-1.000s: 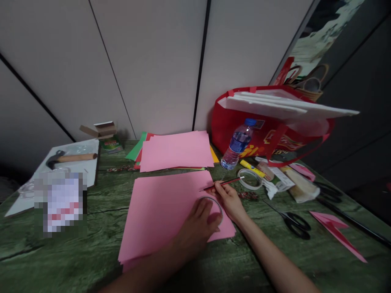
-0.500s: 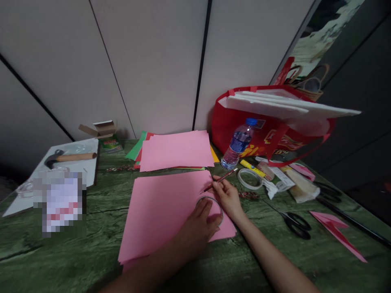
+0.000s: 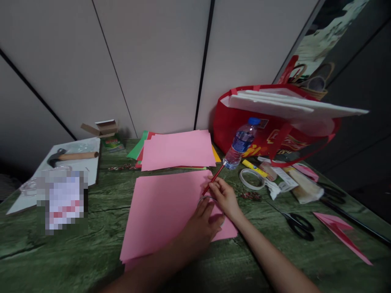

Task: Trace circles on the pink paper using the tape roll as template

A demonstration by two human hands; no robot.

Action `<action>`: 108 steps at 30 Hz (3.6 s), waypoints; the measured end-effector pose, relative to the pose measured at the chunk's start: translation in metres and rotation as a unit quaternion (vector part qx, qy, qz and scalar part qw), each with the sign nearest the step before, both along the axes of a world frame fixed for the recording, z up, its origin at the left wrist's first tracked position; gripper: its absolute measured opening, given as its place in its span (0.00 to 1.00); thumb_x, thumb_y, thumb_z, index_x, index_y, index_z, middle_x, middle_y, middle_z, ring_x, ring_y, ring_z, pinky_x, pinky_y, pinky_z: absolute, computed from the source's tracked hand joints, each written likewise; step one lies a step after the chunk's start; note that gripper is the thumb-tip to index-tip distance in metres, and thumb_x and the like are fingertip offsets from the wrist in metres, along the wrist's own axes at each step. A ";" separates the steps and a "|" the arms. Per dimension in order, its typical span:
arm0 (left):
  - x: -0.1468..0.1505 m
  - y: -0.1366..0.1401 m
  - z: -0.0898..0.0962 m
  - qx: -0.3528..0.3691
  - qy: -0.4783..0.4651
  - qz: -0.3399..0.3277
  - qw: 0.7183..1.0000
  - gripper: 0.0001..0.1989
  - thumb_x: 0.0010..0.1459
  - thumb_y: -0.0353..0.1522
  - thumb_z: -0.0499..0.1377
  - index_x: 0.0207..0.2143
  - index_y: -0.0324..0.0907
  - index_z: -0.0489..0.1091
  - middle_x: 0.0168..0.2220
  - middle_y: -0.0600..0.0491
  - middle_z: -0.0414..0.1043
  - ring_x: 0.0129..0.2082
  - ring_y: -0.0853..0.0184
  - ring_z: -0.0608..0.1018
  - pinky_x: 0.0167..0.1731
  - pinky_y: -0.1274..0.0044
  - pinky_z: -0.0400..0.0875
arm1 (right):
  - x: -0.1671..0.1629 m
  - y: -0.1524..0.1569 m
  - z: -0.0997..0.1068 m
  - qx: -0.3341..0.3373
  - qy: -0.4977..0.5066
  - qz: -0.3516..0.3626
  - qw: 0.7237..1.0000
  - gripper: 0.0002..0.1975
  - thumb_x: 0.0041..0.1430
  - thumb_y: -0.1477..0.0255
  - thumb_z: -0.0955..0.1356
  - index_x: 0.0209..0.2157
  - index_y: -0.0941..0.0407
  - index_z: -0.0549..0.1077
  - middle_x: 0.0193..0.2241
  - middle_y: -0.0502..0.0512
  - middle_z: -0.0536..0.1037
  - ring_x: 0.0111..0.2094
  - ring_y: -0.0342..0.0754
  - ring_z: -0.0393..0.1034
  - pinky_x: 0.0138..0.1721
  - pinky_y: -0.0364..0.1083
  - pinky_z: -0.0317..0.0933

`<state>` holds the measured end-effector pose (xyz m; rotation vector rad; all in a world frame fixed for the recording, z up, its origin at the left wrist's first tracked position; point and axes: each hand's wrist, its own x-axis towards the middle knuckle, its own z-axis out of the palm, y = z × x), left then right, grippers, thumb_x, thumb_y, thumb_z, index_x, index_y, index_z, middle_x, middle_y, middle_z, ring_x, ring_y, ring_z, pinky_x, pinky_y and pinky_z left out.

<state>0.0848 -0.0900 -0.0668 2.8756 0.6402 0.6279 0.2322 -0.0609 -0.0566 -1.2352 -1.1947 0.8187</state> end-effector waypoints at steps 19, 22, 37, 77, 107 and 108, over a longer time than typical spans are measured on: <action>0.000 0.001 0.001 -0.010 0.006 -0.003 1.000 0.15 0.61 0.34 0.53 0.50 0.40 0.65 0.56 0.38 0.56 0.60 0.48 0.58 0.55 0.58 0.60 | 0.008 -0.004 0.002 0.017 -0.104 -0.023 0.994 0.13 0.60 0.64 0.62 0.43 0.56 0.67 0.29 0.52 0.79 0.30 0.47 0.74 0.36 0.45 0.65; 0.000 0.001 -0.001 -0.001 0.001 0.004 1.000 0.15 0.62 0.34 0.53 0.50 0.42 0.65 0.56 0.40 0.56 0.60 0.49 0.58 0.55 0.59 0.60 | 0.012 -0.004 0.001 0.015 -0.123 -0.042 0.991 0.14 0.59 0.64 0.62 0.43 0.57 0.67 0.28 0.53 0.79 0.31 0.48 0.74 0.38 0.46 0.65; 0.000 0.000 0.009 -0.014 0.038 -0.007 0.999 0.13 0.61 0.26 0.49 0.49 0.38 0.64 0.60 0.37 0.51 0.61 0.50 0.55 0.57 0.59 0.55 | 0.038 -0.019 -0.001 -0.026 -0.159 -0.062 0.985 0.16 0.58 0.57 0.62 0.38 0.56 0.65 0.28 0.56 0.78 0.30 0.52 0.75 0.35 0.50 0.67; 0.000 0.030 0.068 -0.089 0.219 -0.101 0.966 0.10 0.58 0.25 0.52 0.40 0.44 0.68 0.41 0.49 0.63 0.46 0.62 0.67 0.45 0.72 0.62 | 0.013 -0.132 -0.003 0.058 -0.265 -0.088 0.959 0.11 0.61 0.68 0.63 0.41 0.53 0.75 0.37 0.58 0.76 0.39 0.51 0.72 0.40 0.48 0.67; 0.011 0.038 0.076 -0.060 0.256 -0.092 0.960 0.14 0.56 0.28 0.57 0.46 0.48 0.69 0.39 0.48 0.64 0.41 0.60 0.67 0.42 0.71 0.62 | -0.011 -0.154 0.004 0.105 -0.331 0.036 0.937 0.16 0.61 0.78 0.60 0.50 0.53 0.67 0.42 0.60 0.71 0.43 0.47 0.71 0.42 0.43 0.68; 0.011 0.038 0.076 -0.060 0.256 -0.092 0.960 0.14 0.56 0.28 0.57 0.46 0.48 0.69 0.39 0.48 0.64 0.42 0.60 0.67 0.42 0.71 0.62 | -0.012 -0.153 0.004 0.104 -0.331 0.040 0.937 0.17 0.61 0.78 0.60 0.50 0.53 0.67 0.42 0.60 0.71 0.43 0.47 0.71 0.42 0.43 0.68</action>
